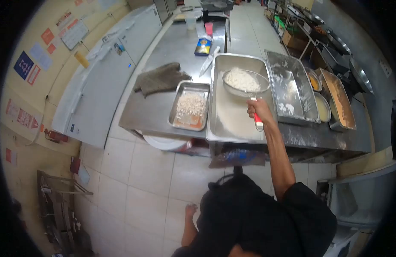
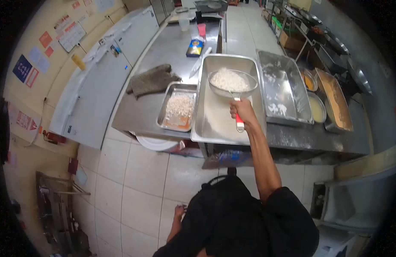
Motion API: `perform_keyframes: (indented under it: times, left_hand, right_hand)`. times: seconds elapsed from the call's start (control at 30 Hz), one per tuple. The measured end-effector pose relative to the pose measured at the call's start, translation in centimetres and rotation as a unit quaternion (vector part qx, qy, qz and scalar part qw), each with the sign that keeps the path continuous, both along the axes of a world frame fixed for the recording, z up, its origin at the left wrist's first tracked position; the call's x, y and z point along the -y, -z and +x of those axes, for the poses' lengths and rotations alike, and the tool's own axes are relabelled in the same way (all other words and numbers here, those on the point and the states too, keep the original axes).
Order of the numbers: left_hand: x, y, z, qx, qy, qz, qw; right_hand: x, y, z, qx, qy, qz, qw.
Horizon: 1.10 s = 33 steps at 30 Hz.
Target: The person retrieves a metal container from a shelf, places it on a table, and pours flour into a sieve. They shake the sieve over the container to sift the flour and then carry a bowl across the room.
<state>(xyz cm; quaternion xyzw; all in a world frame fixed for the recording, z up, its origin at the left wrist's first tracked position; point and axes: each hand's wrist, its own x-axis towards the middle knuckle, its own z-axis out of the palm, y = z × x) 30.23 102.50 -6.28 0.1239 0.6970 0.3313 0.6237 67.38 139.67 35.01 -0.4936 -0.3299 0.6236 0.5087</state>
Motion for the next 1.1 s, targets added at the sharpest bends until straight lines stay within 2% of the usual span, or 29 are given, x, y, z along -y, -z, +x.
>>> perform_keyframes:
  times: [0.03,0.1,0.13,0.2,0.27,0.37,0.4,0.5,0.53,0.63,0.7,0.73,0.8,0.83,0.9,0.97,1.0,1.03,1.1]
  left_hand:
    - [2.5,-0.5,-0.2,0.014,0.021,-0.022,0.999]
    - [0.4,-2.4,1.2,-0.015,-0.016,-0.028,0.999]
    - [0.7,-3.3,1.3,-0.01,-0.018,-0.027,0.999]
    - [-0.1,-3.2,0.9,-0.014,0.0,-0.018,1.0]
    - [0.4,-3.2,0.2,-0.04,0.034,-0.036,0.998]
    - [0.3,-3.8,0.3,-0.025,-0.073,-0.01,0.997]
    - [0.2,-4.0,0.1,-0.026,-0.047,-0.025,0.998]
    - [-0.1,-3.2,-0.8,-0.05,0.087,-0.035,0.994]
    - [-0.2,-3.3,-0.6,-0.052,0.039,-0.027,0.998]
    - [-0.1,-3.9,-0.1,-0.042,-0.017,-0.011,0.999]
    - [-1.4,-3.7,-0.5,-0.053,0.051,-0.015,0.997]
    - [-0.9,-3.9,-0.2,-0.057,0.08,-0.026,0.995]
    - [-1.0,-3.9,0.4,-0.033,-0.002,-0.007,0.999]
    - [-0.6,-3.8,0.3,-0.023,-0.038,-0.002,0.999]
    - [0.0,-3.8,-0.2,-0.017,0.029,-0.007,0.999]
    - [-0.3,-3.5,-0.1,-0.037,0.115,-0.045,0.992]
    - [0.2,-3.9,-0.2,-0.048,0.101,-0.033,0.993]
    - [-0.7,-3.8,0.2,-0.032,0.035,-0.022,0.999]
    - [1.0,-3.9,-0.4,-0.009,-0.08,-0.023,0.996]
  right_hand:
    - [1.4,-0.2,-0.1,0.027,-0.015,-0.003,0.999]
    - [1.4,-1.1,0.0,0.075,-0.043,0.013,0.996]
    - [0.0,1.8,1.7,0.074,-0.058,0.024,0.995]
    - [0.8,1.1,0.6,-0.037,-0.021,-0.016,0.999]
    - [1.8,-2.2,-1.2,-0.15,0.0,-0.037,0.988]
    - [1.2,0.0,0.5,-0.053,-0.072,0.001,0.996]
    - [0.8,0.8,0.7,0.009,-0.054,-0.016,0.998]
    - [3.1,-2.4,-1.5,-0.081,-0.033,-0.017,0.996]
    - [3.2,-2.5,-1.3,-0.083,-0.063,-0.007,0.995]
    - [1.5,0.1,0.2,0.097,-0.062,0.027,0.993]
    - [0.9,0.5,0.7,0.049,-0.066,0.023,0.996]
    - [2.5,-1.2,-0.1,0.021,-0.076,0.009,0.997]
    - [4.3,-2.5,-0.8,-0.004,-0.093,-0.019,0.995]
    - [3.8,-1.5,-0.5,0.045,-0.082,-0.011,0.996]
    - [2.7,1.0,0.3,0.143,-0.054,0.004,0.988]
    - [4.6,-2.6,-2.0,0.037,-0.019,-0.028,0.999]
    - [5.6,-3.4,-2.2,0.059,-0.05,-0.011,0.997]
    - [5.9,-3.9,-2.6,0.047,-0.046,-0.027,0.997]
    - [4.0,-0.2,-0.6,0.15,-0.043,0.019,0.988]
